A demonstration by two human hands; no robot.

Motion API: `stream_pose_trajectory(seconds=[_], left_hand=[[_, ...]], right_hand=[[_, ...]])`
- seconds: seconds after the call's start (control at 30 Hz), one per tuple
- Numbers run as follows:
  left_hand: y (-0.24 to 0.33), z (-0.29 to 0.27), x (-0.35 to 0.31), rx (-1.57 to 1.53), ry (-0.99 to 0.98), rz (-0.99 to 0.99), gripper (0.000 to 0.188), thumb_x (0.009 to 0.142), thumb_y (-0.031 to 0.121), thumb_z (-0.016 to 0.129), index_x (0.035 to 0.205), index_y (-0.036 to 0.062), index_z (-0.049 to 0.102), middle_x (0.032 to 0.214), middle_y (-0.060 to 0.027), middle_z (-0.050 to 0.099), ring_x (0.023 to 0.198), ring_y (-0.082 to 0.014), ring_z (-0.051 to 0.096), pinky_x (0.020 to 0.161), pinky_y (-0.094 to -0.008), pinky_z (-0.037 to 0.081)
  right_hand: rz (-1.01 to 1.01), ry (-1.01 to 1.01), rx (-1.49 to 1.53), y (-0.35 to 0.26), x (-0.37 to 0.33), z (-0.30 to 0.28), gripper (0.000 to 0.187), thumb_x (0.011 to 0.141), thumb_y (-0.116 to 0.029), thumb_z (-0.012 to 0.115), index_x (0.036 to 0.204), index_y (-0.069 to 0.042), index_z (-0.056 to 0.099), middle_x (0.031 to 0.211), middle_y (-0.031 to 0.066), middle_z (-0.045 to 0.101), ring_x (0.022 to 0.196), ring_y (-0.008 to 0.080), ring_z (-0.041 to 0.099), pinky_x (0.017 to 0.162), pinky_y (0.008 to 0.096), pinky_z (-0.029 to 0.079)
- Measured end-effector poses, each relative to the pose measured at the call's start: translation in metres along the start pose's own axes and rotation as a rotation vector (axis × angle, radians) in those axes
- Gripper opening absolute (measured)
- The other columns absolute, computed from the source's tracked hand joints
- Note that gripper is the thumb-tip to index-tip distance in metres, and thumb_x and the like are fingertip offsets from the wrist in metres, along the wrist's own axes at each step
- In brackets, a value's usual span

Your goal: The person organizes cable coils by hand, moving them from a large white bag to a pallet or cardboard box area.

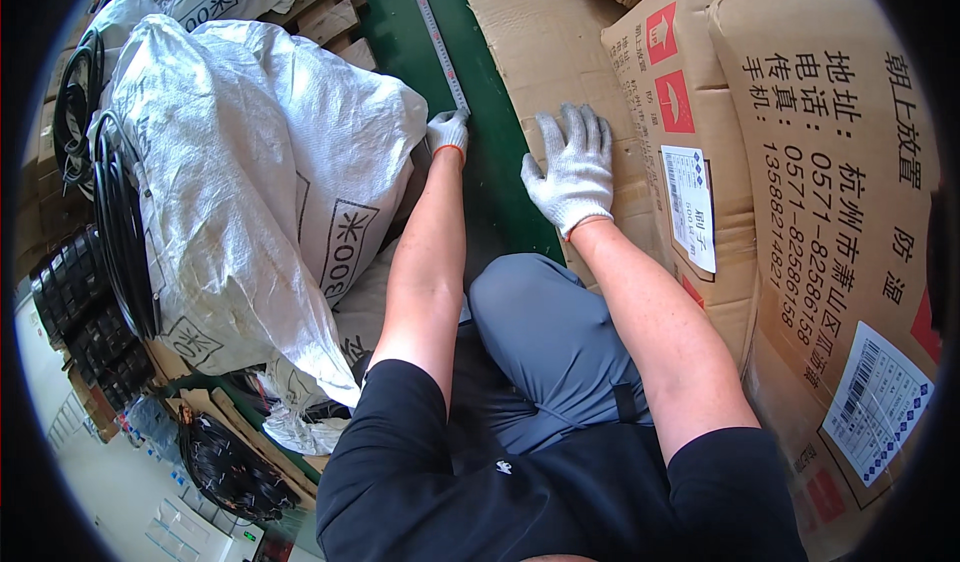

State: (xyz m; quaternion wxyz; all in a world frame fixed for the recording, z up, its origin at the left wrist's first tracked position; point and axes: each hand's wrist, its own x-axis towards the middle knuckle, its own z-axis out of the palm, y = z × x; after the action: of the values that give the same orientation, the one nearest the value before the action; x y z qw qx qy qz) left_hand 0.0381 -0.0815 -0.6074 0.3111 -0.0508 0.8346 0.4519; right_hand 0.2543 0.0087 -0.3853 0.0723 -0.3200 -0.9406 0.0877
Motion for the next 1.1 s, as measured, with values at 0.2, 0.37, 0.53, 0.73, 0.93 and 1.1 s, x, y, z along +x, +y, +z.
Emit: stream_pose_trajectory(seconds=[0.2,0.37,0.53,0.73,0.93,1.1], left_hand=[[0.006,-0.007,-0.006,0.124,0.088,0.070,0.041,0.090,0.037,0.081,0.110,0.0020,0.086,0.107,-0.0200,0.084,0.099,-0.0324,0.080,0.093,-0.0420,0.059],[0.010,0.000,-0.024,0.160,0.168,0.130,0.041,0.094,0.037,0.079,0.116,0.0039,0.085,0.113,-0.0208,0.083,0.106,-0.0376,0.079,0.099,-0.0457,0.058],[0.013,0.003,-0.032,0.206,0.202,0.135,0.039,0.096,0.035,0.074,0.119,0.0048,0.084,0.117,-0.0219,0.082,0.111,-0.0380,0.079,0.101,-0.0451,0.059],[0.013,-0.006,-0.021,0.202,0.118,0.139,0.037,0.095,0.034,0.074,0.115,0.0056,0.086,0.114,-0.0207,0.083,0.109,-0.0375,0.080,0.100,-0.0443,0.060],[0.013,-0.007,-0.024,0.200,0.105,0.163,0.036,0.092,0.035,0.077,0.113,0.0065,0.087,0.111,-0.0188,0.084,0.105,-0.0354,0.081,0.097,-0.0432,0.060],[0.014,-0.007,-0.025,0.196,0.107,0.158,0.035,0.091,0.034,0.078,0.110,0.0060,0.087,0.109,-0.0180,0.085,0.102,-0.0349,0.081,0.096,-0.0431,0.061]], right_hand=[[-0.009,0.009,0.015,-0.006,0.002,-0.002,0.064,0.091,-0.038,0.077,0.149,-0.016,0.061,0.157,0.0211,0.052,0.151,0.0445,0.045,0.131,0.0621,0.028],[-0.010,0.009,0.010,-0.005,0.002,0.000,0.064,0.091,-0.039,0.077,0.149,-0.016,0.061,0.157,0.0213,0.051,0.151,0.0445,0.044,0.132,0.0621,0.028],[-0.007,-0.010,0.003,-0.003,0.001,0.000,0.065,0.094,-0.040,0.075,0.152,-0.015,0.058,0.158,0.0218,0.050,0.154,0.0448,0.041,0.133,0.0625,0.025],[-0.012,0.004,-0.008,-0.004,0.002,0.000,0.063,0.093,-0.039,0.076,0.149,-0.016,0.060,0.157,0.0209,0.051,0.152,0.0437,0.044,0.132,0.0622,0.028],[-0.016,0.014,-0.002,-0.003,0.002,0.000,0.063,0.092,-0.039,0.076,0.149,-0.016,0.061,0.156,0.0210,0.052,0.151,0.0438,0.044,0.131,0.0624,0.029],[-0.020,0.013,-0.008,-0.004,0.001,0.000,0.063,0.092,-0.038,0.076,0.148,-0.015,0.061,0.156,0.0212,0.051,0.150,0.0442,0.045,0.131,0.0625,0.029]])
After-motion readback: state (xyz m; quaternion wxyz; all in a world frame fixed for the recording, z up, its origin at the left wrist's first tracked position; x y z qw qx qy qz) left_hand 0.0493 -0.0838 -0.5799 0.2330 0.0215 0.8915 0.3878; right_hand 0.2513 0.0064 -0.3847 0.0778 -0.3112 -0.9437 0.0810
